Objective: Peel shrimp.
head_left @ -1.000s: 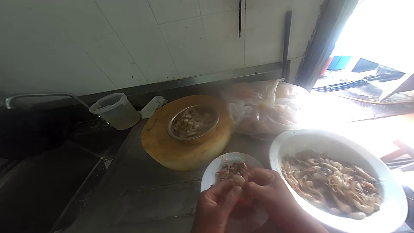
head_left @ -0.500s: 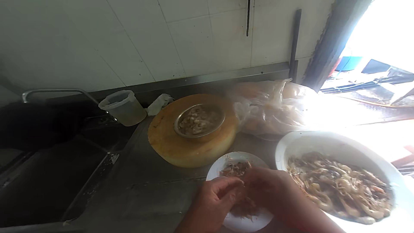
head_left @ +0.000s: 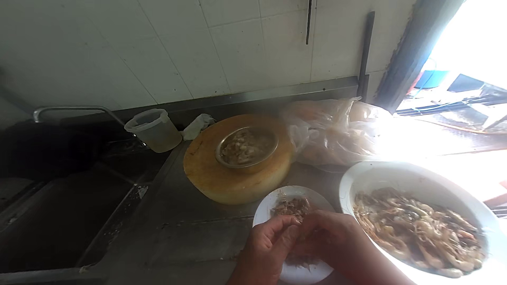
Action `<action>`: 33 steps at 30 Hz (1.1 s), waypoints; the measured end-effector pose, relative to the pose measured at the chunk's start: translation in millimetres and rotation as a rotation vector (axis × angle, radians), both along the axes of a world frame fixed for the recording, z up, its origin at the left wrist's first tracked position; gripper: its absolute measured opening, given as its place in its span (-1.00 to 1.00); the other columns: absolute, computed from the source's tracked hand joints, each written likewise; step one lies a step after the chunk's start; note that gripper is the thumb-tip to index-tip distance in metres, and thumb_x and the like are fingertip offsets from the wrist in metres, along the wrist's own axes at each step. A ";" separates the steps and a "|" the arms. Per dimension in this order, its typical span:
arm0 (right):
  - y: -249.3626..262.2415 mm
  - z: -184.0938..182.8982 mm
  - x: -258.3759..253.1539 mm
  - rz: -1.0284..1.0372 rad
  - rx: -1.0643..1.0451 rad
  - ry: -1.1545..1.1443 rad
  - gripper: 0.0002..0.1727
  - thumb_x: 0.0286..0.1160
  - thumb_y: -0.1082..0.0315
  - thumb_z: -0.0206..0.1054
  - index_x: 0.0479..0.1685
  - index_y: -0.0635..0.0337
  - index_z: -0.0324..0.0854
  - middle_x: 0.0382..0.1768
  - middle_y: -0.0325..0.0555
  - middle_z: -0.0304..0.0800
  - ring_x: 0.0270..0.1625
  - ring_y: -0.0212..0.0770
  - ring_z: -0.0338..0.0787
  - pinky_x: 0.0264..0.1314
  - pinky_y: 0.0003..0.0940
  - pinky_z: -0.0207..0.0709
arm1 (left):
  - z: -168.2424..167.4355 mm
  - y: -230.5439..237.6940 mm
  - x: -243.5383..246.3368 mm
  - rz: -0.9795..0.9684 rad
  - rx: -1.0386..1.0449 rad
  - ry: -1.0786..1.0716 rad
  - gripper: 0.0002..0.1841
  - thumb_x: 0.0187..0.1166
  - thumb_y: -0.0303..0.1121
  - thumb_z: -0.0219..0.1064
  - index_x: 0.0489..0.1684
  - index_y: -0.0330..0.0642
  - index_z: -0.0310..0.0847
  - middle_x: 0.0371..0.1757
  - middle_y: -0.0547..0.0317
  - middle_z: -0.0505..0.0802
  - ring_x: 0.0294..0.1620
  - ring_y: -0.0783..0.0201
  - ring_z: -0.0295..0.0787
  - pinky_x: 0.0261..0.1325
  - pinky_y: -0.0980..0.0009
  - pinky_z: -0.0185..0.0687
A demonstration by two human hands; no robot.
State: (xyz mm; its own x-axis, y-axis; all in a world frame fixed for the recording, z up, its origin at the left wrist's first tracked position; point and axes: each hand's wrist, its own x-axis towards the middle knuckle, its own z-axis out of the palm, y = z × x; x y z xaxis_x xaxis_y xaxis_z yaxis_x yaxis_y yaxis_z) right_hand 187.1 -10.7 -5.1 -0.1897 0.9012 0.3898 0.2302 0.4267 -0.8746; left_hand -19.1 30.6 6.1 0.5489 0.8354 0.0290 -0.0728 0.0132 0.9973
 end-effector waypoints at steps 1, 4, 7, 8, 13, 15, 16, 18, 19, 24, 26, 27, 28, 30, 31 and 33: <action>-0.6 -0.6 -1.1 -0.015 0.005 0.010 -0.73 0.34 0.25 0.67 -0.10 0.13 0.75 -0.13 -0.26 0.84 -0.12 -0.34 0.90 -0.09 -0.38 0.93 | -0.1 -1.0 0.7 0.009 0.001 -0.005 -0.76 0.75 -0.39 0.25 0.13 -0.35 0.74 -0.01 -0.05 0.86 -0.04 0.14 0.84 0.10 0.24 0.83; -2.3 -4.1 -6.1 -0.078 0.046 0.041 -0.74 0.34 0.26 0.67 -0.13 0.14 0.77 -0.15 -0.26 0.86 -0.13 -0.33 0.92 -0.07 -0.38 0.94 | -1.1 -4.3 4.6 0.072 0.001 -0.026 -0.77 0.76 -0.39 0.23 0.09 -0.36 0.74 -0.04 -0.08 0.85 -0.05 0.10 0.84 0.09 0.19 0.84; -3.7 -8.9 -12.2 -0.140 0.114 0.054 -0.78 0.34 0.30 0.67 -0.19 0.18 0.78 -0.18 -0.24 0.87 -0.16 -0.33 0.92 -0.07 -0.38 0.94 | -2.0 -8.6 8.9 0.147 -0.020 -0.038 -0.77 0.76 -0.40 0.22 0.04 -0.37 0.75 -0.05 -0.10 0.84 -0.06 0.07 0.84 0.09 0.15 0.85; -4.1 -10.4 -13.7 -0.161 0.140 0.042 -0.80 0.34 0.31 0.66 -0.21 0.17 0.78 -0.19 -0.25 0.86 -0.17 -0.34 0.91 -0.08 -0.39 0.93 | -2.9 -9.9 10.1 0.171 -0.028 -0.047 -0.78 0.76 -0.41 0.22 0.04 -0.37 0.74 -0.07 -0.11 0.84 -0.07 0.07 0.85 0.08 0.13 0.85; -6.8 -16.4 -15.4 -0.242 0.268 -0.045 -0.88 0.43 0.30 0.61 -0.27 0.10 0.80 -0.18 -0.28 0.88 -0.12 -0.38 0.89 -0.07 -0.47 0.87 | -4.9 -12.9 14.1 0.226 -0.087 -0.109 -0.77 0.77 -0.43 0.19 0.07 -0.42 0.69 -0.10 -0.17 0.83 -0.12 0.03 0.86 0.02 0.11 0.87; -7.3 -16.7 -13.5 -0.245 0.275 -0.064 -0.89 0.46 0.29 0.59 -0.25 0.09 0.80 -0.14 -0.28 0.90 -0.08 -0.39 0.89 -0.03 -0.47 0.86 | -4.4 -10.8 11.9 0.183 -0.118 -0.124 -0.76 0.78 -0.42 0.18 0.10 -0.44 0.67 -0.09 -0.18 0.83 -0.12 0.03 0.86 0.02 0.10 0.88; -7.0 -16.6 -11.8 -0.235 0.267 -0.065 -0.90 0.48 0.29 0.57 -0.22 0.09 0.80 -0.12 -0.28 0.90 -0.08 -0.38 0.89 -0.03 -0.46 0.86 | -3.1 -9.2 10.1 0.150 -0.134 -0.128 -0.76 0.77 -0.42 0.19 0.13 -0.44 0.66 -0.08 -0.19 0.83 -0.12 0.03 0.87 0.01 0.10 0.89; -6.4 -14.0 -8.7 -0.194 0.221 -0.050 -0.87 0.51 0.29 0.54 -0.11 0.11 0.81 -0.08 -0.27 0.89 -0.05 -0.36 0.90 -0.01 -0.43 0.88 | 0.0 -6.2 5.9 0.084 -0.153 -0.116 -0.74 0.76 -0.41 0.23 0.20 -0.43 0.65 -0.03 -0.20 0.84 -0.10 0.01 0.88 0.01 0.10 0.89; -6.1 -11.8 -7.4 -0.164 0.190 -0.042 -0.83 0.51 0.29 0.55 -0.05 0.11 0.81 -0.05 -0.27 0.88 -0.03 -0.34 0.91 0.02 -0.39 0.91 | 1.0 -5.3 4.4 0.064 -0.156 -0.109 -0.73 0.75 -0.41 0.25 0.22 -0.43 0.65 0.00 -0.21 0.84 -0.08 0.00 0.89 0.02 0.10 0.89; -6.0 -5.0 -3.8 -0.138 0.179 -0.116 -0.78 0.50 0.24 0.56 0.02 0.11 0.81 -0.01 -0.26 0.88 0.01 -0.37 0.91 0.07 -0.40 0.92 | 1.0 -7.4 5.5 0.083 -0.149 -0.095 -0.73 0.74 -0.42 0.26 0.21 -0.42 0.70 0.03 -0.21 0.85 -0.05 -0.02 0.89 0.06 0.09 0.90; -8.0 -5.2 -6.5 -0.218 0.221 -0.201 -0.78 0.54 0.21 0.53 0.03 0.06 0.81 -0.08 -0.33 0.89 -0.05 -0.46 0.89 0.03 -0.49 0.87 | -0.6 -8.4 7.5 0.119 -0.146 -0.099 -0.73 0.74 -0.42 0.26 0.18 -0.44 0.71 0.02 -0.22 0.86 -0.05 -0.02 0.90 0.07 0.09 0.90; -8.9 -5.9 -8.1 -0.251 0.238 -0.217 -0.80 0.55 0.21 0.52 0.02 0.05 0.82 -0.12 -0.35 0.90 -0.09 -0.49 0.88 0.00 -0.52 0.85 | -1.4 -9.0 8.7 0.135 -0.140 -0.101 -0.74 0.74 -0.42 0.26 0.17 -0.44 0.72 0.01 -0.22 0.86 -0.06 -0.02 0.90 0.08 0.08 0.89; -9.6 -6.5 -9.3 -0.269 0.240 -0.213 -0.82 0.56 0.23 0.50 0.01 0.05 0.82 -0.13 -0.36 0.90 -0.11 -0.50 0.88 -0.02 -0.53 0.84 | -2.2 -9.5 9.7 0.144 -0.133 -0.103 -0.75 0.74 -0.42 0.27 0.14 -0.44 0.72 0.00 -0.22 0.85 -0.06 -0.02 0.89 0.08 0.08 0.89; -9.8 -7.1 -10.4 -0.271 0.215 -0.172 -0.84 0.57 0.27 0.49 0.00 0.07 0.82 -0.12 -0.35 0.91 -0.10 -0.48 0.90 -0.05 -0.53 0.88 | -2.4 -10.3 11.2 0.146 -0.116 -0.091 -0.77 0.74 -0.41 0.27 0.09 -0.43 0.69 -0.04 -0.20 0.85 -0.07 -0.02 0.89 0.07 0.08 0.89; -9.5 -7.7 -10.5 -0.271 0.198 -0.154 -0.85 0.57 0.29 0.48 0.00 0.08 0.82 -0.11 -0.34 0.91 -0.11 -0.47 0.90 -0.06 -0.51 0.89 | -2.3 -11.1 11.6 0.149 -0.102 -0.070 -0.78 0.73 -0.40 0.29 0.07 -0.41 0.69 -0.06 -0.17 0.85 -0.08 -0.01 0.89 0.06 0.09 0.90; -8.8 -8.4 -10.0 -0.274 0.171 -0.137 -0.84 0.54 0.30 0.49 -0.01 0.10 0.81 -0.11 -0.32 0.89 -0.12 -0.46 0.91 -0.08 -0.50 0.90 | -3.3 -12.2 11.7 0.151 -0.040 -0.016 -0.79 0.71 -0.39 0.32 0.05 -0.38 0.71 -0.07 -0.11 0.86 -0.09 0.04 0.89 0.05 0.14 0.91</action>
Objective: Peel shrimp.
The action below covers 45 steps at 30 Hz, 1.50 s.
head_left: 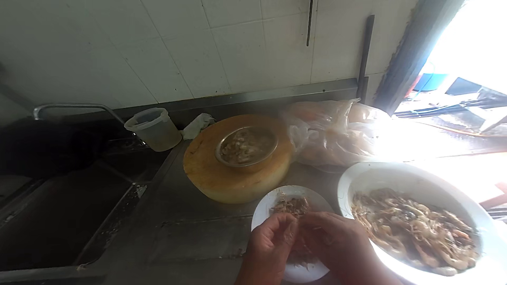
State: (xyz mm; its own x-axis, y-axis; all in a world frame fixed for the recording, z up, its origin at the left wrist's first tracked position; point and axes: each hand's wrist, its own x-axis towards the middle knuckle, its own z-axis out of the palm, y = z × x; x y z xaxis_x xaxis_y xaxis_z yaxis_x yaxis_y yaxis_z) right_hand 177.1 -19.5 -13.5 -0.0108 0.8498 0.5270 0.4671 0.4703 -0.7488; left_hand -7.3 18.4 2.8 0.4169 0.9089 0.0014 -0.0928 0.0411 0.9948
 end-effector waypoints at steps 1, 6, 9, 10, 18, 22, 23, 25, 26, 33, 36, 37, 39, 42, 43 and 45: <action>0.4 -0.2 0.2 -0.009 -0.004 0.003 -0.84 0.52 0.30 0.50 -0.03 0.10 0.81 -0.12 -0.31 0.88 -0.12 -0.46 0.91 -0.09 -0.50 0.90 | -0.9 -0.7 0.4 0.007 0.045 0.035 -0.80 0.69 -0.39 0.34 0.05 -0.36 0.73 -0.08 -0.06 0.87 -0.09 0.09 0.89 0.04 0.19 0.90; 0.8 1.4 1.0 -0.059 0.051 -0.008 -0.88 0.37 0.36 0.51 -0.15 0.06 0.83 -0.20 -0.35 0.89 -0.20 -0.52 0.87 -0.16 -0.57 0.85 | -1.3 -6.3 3.7 0.034 0.176 0.098 -0.83 0.63 -0.40 0.40 0.02 -0.30 0.74 -0.10 0.06 0.88 -0.12 0.20 0.88 -0.01 0.31 0.89; -0.5 3.7 2.4 0.007 0.000 0.037 -0.84 0.39 0.36 0.53 -0.09 0.10 0.83 -0.15 -0.31 0.89 -0.15 -0.48 0.89 -0.11 -0.52 0.89 | -0.3 -7.1 1.5 0.054 0.179 0.084 -0.84 0.60 -0.44 0.42 -0.01 -0.32 0.75 -0.13 0.03 0.88 -0.15 0.18 0.88 -0.03 0.31 0.89; -0.6 3.8 3.1 0.031 -0.023 0.053 -0.82 0.40 0.34 0.53 -0.06 0.12 0.83 -0.13 -0.30 0.89 -0.13 -0.46 0.90 -0.10 -0.49 0.91 | -0.9 -7.0 0.4 0.061 0.182 0.087 -0.84 0.59 -0.46 0.43 -0.01 -0.33 0.76 -0.12 0.03 0.89 -0.14 0.18 0.89 -0.02 0.31 0.90; -2.9 7.8 1.1 -0.017 -0.087 0.072 -0.85 0.37 0.37 0.50 -0.13 0.06 0.87 -0.22 -0.37 0.92 -0.23 -0.53 0.89 -0.16 -0.56 0.88 | -7.5 -13.9 5.0 0.137 0.311 0.201 -0.79 0.48 -0.47 0.52 0.02 -0.26 0.78 -0.02 0.11 0.87 -0.07 0.25 0.90 0.00 0.35 0.94; -3.5 4.9 -1.2 -0.055 -0.043 0.059 -0.84 0.28 0.41 0.51 -0.18 0.05 0.88 -0.24 -0.38 0.92 -0.25 -0.54 0.88 -0.19 -0.57 0.87 | -6.7 -20.7 8.8 0.190 0.415 0.286 -0.79 0.46 -0.47 0.51 0.01 -0.25 0.79 -0.04 0.17 0.86 -0.09 0.33 0.89 -0.05 0.42 0.94; -3.9 4.5 -1.4 -0.065 -0.031 0.056 -0.85 0.27 0.42 0.51 -0.19 0.04 0.88 -0.25 -0.39 0.92 -0.26 -0.54 0.88 -0.21 -0.57 0.86 | -6.2 -22.7 9.7 0.198 0.433 0.303 -0.79 0.47 -0.46 0.51 0.02 -0.26 0.79 -0.04 0.17 0.86 -0.10 0.34 0.89 -0.06 0.43 0.94; -4.4 4.9 -1.0 -0.075 -0.021 0.054 -0.86 0.28 0.41 0.51 -0.21 0.02 0.88 -0.26 -0.41 0.91 -0.27 -0.53 0.87 -0.22 -0.57 0.85 | -5.7 -26.4 11.2 0.215 0.478 0.339 -0.79 0.49 -0.44 0.49 0.02 -0.27 0.79 -0.05 0.17 0.86 -0.10 0.37 0.88 -0.07 0.44 0.93; -4.5 5.7 -0.6 -0.071 -0.023 0.060 -0.86 0.28 0.41 0.50 -0.21 0.01 0.88 -0.26 -0.41 0.91 -0.27 -0.53 0.88 -0.23 -0.56 0.86 | -6.0 -27.8 11.5 0.221 0.503 0.355 -0.79 0.51 -0.42 0.48 0.03 -0.28 0.78 -0.05 0.17 0.85 -0.10 0.38 0.88 -0.07 0.45 0.93; -3.6 8.2 2.8 -0.012 -0.077 0.123 -0.90 0.28 0.36 0.56 -0.25 0.00 0.85 -0.30 -0.41 0.89 -0.31 -0.49 0.85 -0.30 -0.54 0.83 | -1.0 -18.3 2.5 0.008 0.146 0.080 -0.79 0.62 -0.57 0.28 0.13 -0.38 0.68 -0.06 0.03 0.89 -0.14 0.19 0.91 -0.08 0.26 0.93; -3.3 9.4 6.5 0.041 -0.145 0.132 -0.91 0.40 0.29 0.57 -0.19 0.00 0.85 -0.24 -0.40 0.90 -0.25 -0.45 0.89 -0.25 -0.50 0.87 | -0.4 -8.3 -6.4 -0.146 -0.031 -0.078 -0.74 0.73 -0.48 0.20 0.21 -0.48 0.61 0.00 -0.19 0.86 -0.05 -0.05 0.91 0.05 0.02 0.91; -3.2 9.7 7.8 0.065 -0.159 0.140 -0.90 0.43 0.31 0.54 -0.15 0.02 0.86 -0.21 -0.38 0.91 -0.22 -0.43 0.90 -0.22 -0.49 0.88 | 0.7 -6.9 -6.9 -0.145 -0.041 -0.075 -0.74 0.73 -0.46 0.24 0.20 -0.48 0.62 -0.01 -0.21 0.87 -0.05 -0.06 0.92 0.06 0.02 0.92; -2.4 10.6 8.7 0.104 -0.174 0.147 -0.89 0.48 0.32 0.50 -0.10 0.05 0.85 -0.16 -0.35 0.91 -0.17 -0.41 0.91 -0.19 -0.46 0.90 | 2.3 -5.7 -5.9 -0.100 -0.053 -0.049 -0.77 0.70 -0.46 0.30 0.13 -0.46 0.67 -0.07 -0.19 0.88 -0.10 -0.04 0.93 0.03 0.06 0.93; -2.2 11.1 9.1 0.125 -0.184 0.173 -0.88 0.48 0.32 0.52 -0.09 0.06 0.85 -0.14 -0.32 0.90 -0.16 -0.37 0.91 -0.19 -0.44 0.91 | 0.9 -4.0 -6.5 -0.112 -0.179 -0.129 -0.77 0.69 -0.49 0.28 0.14 -0.49 0.66 -0.10 -0.24 0.87 -0.13 -0.04 0.92 0.03 0.05 0.91; -2.0 11.2 9.1 0.127 -0.186 0.195 -0.89 0.44 0.34 0.54 -0.12 0.06 0.85 -0.15 -0.31 0.90 -0.17 -0.36 0.91 -0.20 -0.43 0.90 | 0.6 -3.5 -6.9 -0.138 -0.238 -0.178 -0.77 0.69 -0.50 0.28 0.15 -0.49 0.65 -0.10 -0.24 0.87 -0.14 -0.03 0.92 0.04 0.04 0.90; -2.2 10.9 8.0 0.140 -0.198 0.266 -0.90 0.36 0.40 0.55 -0.19 0.10 0.85 -0.20 -0.27 0.90 -0.22 -0.33 0.90 -0.22 -0.41 0.88 | -0.8 -3.6 -7.0 -0.196 -0.358 -0.290 -0.78 0.69 -0.50 0.27 0.16 -0.46 0.64 -0.12 -0.20 0.87 -0.17 0.02 0.91 0.03 0.05 0.88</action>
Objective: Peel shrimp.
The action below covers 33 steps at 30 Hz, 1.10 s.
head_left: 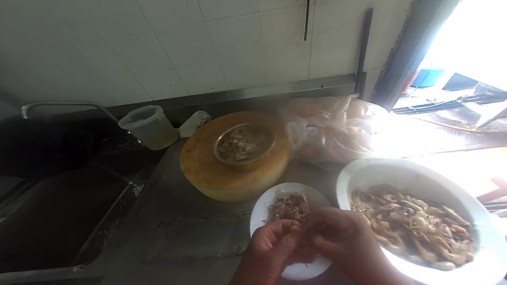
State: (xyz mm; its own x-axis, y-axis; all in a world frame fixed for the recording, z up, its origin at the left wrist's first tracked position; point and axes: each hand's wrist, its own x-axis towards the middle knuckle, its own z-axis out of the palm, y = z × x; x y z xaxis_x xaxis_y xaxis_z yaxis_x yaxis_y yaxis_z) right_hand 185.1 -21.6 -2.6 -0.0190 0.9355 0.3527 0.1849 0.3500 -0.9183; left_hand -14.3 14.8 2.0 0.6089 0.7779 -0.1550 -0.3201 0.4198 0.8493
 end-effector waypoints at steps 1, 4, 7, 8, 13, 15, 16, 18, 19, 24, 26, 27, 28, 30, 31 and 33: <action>0.0 -0.9 -1.3 0.014 -0.008 0.052 -0.90 0.33 0.42 0.56 -0.21 0.13 0.84 -0.23 -0.23 0.90 -0.25 -0.31 0.89 -0.23 -0.39 0.87 | -2.0 0.4 -0.6 -0.029 -0.046 -0.052 -0.78 0.69 -0.49 0.28 0.15 -0.43 0.64 -0.14 -0.17 0.87 -0.19 0.03 0.91 0.03 0.05 0.87; 0.9 -2.6 -4.4 0.057 -0.018 0.177 -0.92 0.31 0.46 0.54 -0.26 0.19 0.80 -0.30 -0.17 0.86 -0.31 -0.30 0.84 -0.30 -0.41 0.81 | -9.2 4.1 -3.3 -0.124 -0.122 -0.167 -0.79 0.68 -0.44 0.31 0.14 -0.35 0.68 -0.13 -0.11 0.87 -0.19 0.06 0.89 0.03 0.05 0.86; 3.1 -3.8 -2.1 0.080 -0.046 0.228 -0.94 0.35 0.46 0.45 -0.26 0.21 0.77 -0.33 -0.14 0.85 -0.33 -0.28 0.83 -0.31 -0.38 0.78 | -12.9 7.5 -5.5 -0.098 -0.037 -0.180 -0.78 0.73 -0.41 0.24 0.16 -0.31 0.68 -0.11 -0.08 0.85 -0.19 0.11 0.88 -0.02 0.10 0.86; 4.1 -3.9 -0.9 0.072 -0.055 0.222 -0.95 0.37 0.45 0.43 -0.27 0.20 0.77 -0.34 -0.15 0.84 -0.34 -0.28 0.83 -0.31 -0.38 0.78 | -12.1 8.6 -6.0 -0.059 0.027 -0.155 -0.77 0.74 -0.40 0.23 0.17 -0.33 0.69 -0.08 -0.10 0.85 -0.17 0.10 0.87 -0.02 0.10 0.86; 6.8 0.2 1.4 0.033 -0.107 0.197 -0.92 0.45 0.41 0.36 -0.23 0.17 0.76 -0.36 -0.16 0.83 -0.40 -0.23 0.85 -0.37 -0.27 0.83 | -4.3 14.3 -9.8 0.070 0.249 0.024 -0.71 0.72 -0.43 0.25 0.23 -0.45 0.69 0.00 -0.17 0.85 -0.09 0.05 0.87 0.03 0.09 0.87; 7.5 2.6 1.8 0.036 -0.119 0.205 -0.91 0.45 0.41 0.35 -0.23 0.17 0.76 -0.36 -0.15 0.83 -0.40 -0.21 0.85 -0.38 -0.26 0.83 | -1.4 17.2 -10.8 0.051 0.290 0.045 -0.69 0.70 -0.39 0.29 0.24 -0.44 0.67 0.03 -0.18 0.84 -0.07 0.05 0.87 0.05 0.09 0.86; 7.7 3.8 2.0 0.038 -0.127 0.206 -0.91 0.45 0.40 0.35 -0.23 0.17 0.76 -0.36 -0.15 0.83 -0.40 -0.21 0.85 -0.38 -0.25 0.84 | -0.7 18.2 -10.5 0.060 0.299 0.047 -0.71 0.70 -0.39 0.30 0.21 -0.43 0.68 -0.01 -0.17 0.85 -0.10 0.06 0.87 0.04 0.10 0.86; 7.5 5.8 2.1 0.051 -0.142 0.212 -0.91 0.46 0.41 0.34 -0.23 0.17 0.75 -0.35 -0.16 0.83 -0.40 -0.23 0.85 -0.38 -0.27 0.84 | 0.3 19.4 -9.8 0.114 0.296 0.069 -0.74 0.70 -0.41 0.29 0.14 -0.42 0.73 -0.08 -0.14 0.86 -0.16 0.08 0.86 0.00 0.12 0.87; 7.3 6.4 2.5 0.056 -0.147 0.214 -0.91 0.45 0.41 0.33 -0.23 0.16 0.74 -0.36 -0.17 0.82 -0.41 -0.24 0.85 -0.40 -0.28 0.83 | 1.3 20.3 -9.9 0.141 0.288 0.084 -0.75 0.71 -0.41 0.27 0.10 -0.41 0.74 -0.10 -0.12 0.85 -0.17 0.09 0.85 -0.01 0.13 0.86; 8.6 5.8 6.1 0.081 -0.166 0.239 -0.92 0.45 0.41 0.34 -0.22 0.17 0.73 -0.37 -0.15 0.81 -0.43 -0.22 0.84 -0.42 -0.27 0.84 | 12.6 27.5 -12.0 0.076 0.275 0.148 -0.62 0.77 -0.31 0.15 0.36 -0.39 0.63 0.14 -0.13 0.81 0.00 0.03 0.84 0.08 0.08 0.84; 9.6 6.7 5.8 0.096 -0.182 0.231 -0.91 0.48 0.40 0.34 -0.21 0.17 0.73 -0.35 -0.14 0.83 -0.41 -0.21 0.86 -0.40 -0.27 0.84 | 15.0 29.1 -9.6 -0.052 0.377 0.218 -0.53 0.75 -0.29 0.25 0.56 -0.34 0.51 0.31 -0.10 0.78 0.15 0.00 0.83 0.17 0.07 0.85; 10.1 7.1 5.3 0.105 -0.188 0.224 -0.91 0.49 0.39 0.34 -0.19 0.17 0.74 -0.34 -0.14 0.83 -0.39 -0.22 0.85 -0.38 -0.28 0.84 | 14.8 28.3 -7.3 -0.064 0.425 0.237 -0.57 0.73 -0.33 0.29 0.49 -0.35 0.57 0.25 -0.09 0.82 0.10 0.03 0.87 0.15 0.12 0.88; 10.7 7.2 4.9 0.109 -0.191 0.219 -0.90 0.49 0.38 0.35 -0.19 0.17 0.74 -0.33 -0.15 0.83 -0.38 -0.23 0.85 -0.38 -0.29 0.83 | 13.4 27.6 -5.4 -0.044 0.455 0.244 -0.64 0.70 -0.37 0.32 0.36 -0.38 0.67 0.14 -0.08 0.87 0.00 0.08 0.90 0.10 0.17 0.89; 11.6 8.1 5.8 0.105 -0.187 0.213 -0.91 0.48 0.38 0.35 -0.20 0.16 0.75 -0.32 -0.15 0.83 -0.39 -0.22 0.85 -0.38 -0.28 0.84 | 11.5 28.7 -4.5 -0.001 0.470 0.238 -0.75 0.67 -0.42 0.35 0.14 -0.39 0.76 -0.05 -0.08 0.88 -0.15 0.14 0.87 0.01 0.24 0.86; 11.8 8.7 7.0 0.097 -0.183 0.218 -0.91 0.47 0.39 0.35 -0.20 0.17 0.75 -0.33 -0.15 0.83 -0.39 -0.22 0.85 -0.39 -0.28 0.83 | 11.5 30.1 -5.6 0.018 0.458 0.241 -0.77 0.66 -0.42 0.35 0.11 -0.39 0.77 -0.09 -0.08 0.88 -0.19 0.14 0.86 -0.02 0.25 0.85; 11.3 8.7 11.2 0.070 -0.166 0.231 -0.92 0.47 0.41 0.35 -0.21 0.17 0.75 -0.34 -0.14 0.83 -0.42 -0.21 0.84 -0.42 -0.26 0.83 | 13.0 33.0 -9.5 0.062 0.408 0.257 -0.77 0.68 -0.42 0.31 0.09 -0.38 0.77 -0.11 -0.08 0.86 -0.21 0.13 0.84 -0.05 0.24 0.85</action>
State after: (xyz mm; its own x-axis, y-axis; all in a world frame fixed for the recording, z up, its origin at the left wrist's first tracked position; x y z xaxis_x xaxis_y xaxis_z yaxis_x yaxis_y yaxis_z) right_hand 196.2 -10.3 6.2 -0.0225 0.9801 0.1973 -0.0549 0.1958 -0.9791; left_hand -23.9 47.9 15.0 0.5418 0.8399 0.0312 -0.0923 0.0225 0.9955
